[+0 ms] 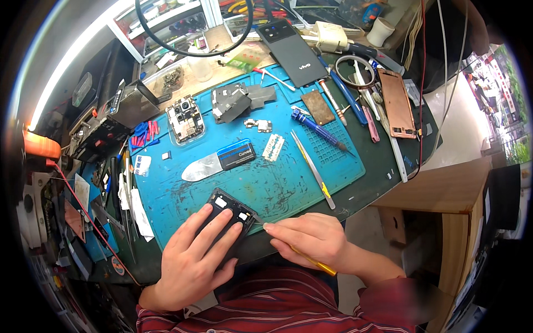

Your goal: The person uses a metal prying tool and a screwdriver to carefully pry open and separate the screen assembly from the phone body. They work along the edges of the device to release clips and disconnect internal components.

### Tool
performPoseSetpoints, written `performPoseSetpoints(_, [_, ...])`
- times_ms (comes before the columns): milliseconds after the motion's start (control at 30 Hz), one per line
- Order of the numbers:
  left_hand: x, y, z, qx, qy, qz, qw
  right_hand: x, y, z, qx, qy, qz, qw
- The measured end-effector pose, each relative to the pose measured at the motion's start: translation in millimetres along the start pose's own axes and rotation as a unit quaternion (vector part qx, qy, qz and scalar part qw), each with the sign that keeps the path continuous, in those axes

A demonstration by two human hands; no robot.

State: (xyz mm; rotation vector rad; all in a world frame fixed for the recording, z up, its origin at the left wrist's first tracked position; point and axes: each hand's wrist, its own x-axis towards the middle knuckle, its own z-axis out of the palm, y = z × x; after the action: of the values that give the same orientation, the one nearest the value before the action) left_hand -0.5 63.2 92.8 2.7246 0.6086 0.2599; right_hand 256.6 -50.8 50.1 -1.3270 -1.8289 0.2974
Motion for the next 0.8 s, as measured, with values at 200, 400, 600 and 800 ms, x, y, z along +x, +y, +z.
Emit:
performPoseSetpoints(200, [1.6,-0.3,-0.5,0.002,0.002,0.0,1.0,0.8,1.6,3.3,-0.004,0.015,-0.005,1.0])
performPoseSetpoints(400, [1.1,-1.2,0.0,0.0,0.004,0.001,1.0,1.2,-0.9,3.6,-0.014,0.012,-0.003,1.0])
performPoseSetpoints(600, [1.4,-1.1,-0.9,-0.009,0.002,0.0,1.0,7.3,-6.2,8.1,-0.021,0.014,0.013,1.0])
performPoseSetpoints(800, [1.1,-2.0,-0.8,-0.01,-0.001,0.0,1.0,9.9,-8.3,6.5,-0.022,0.008,0.019,1.0])
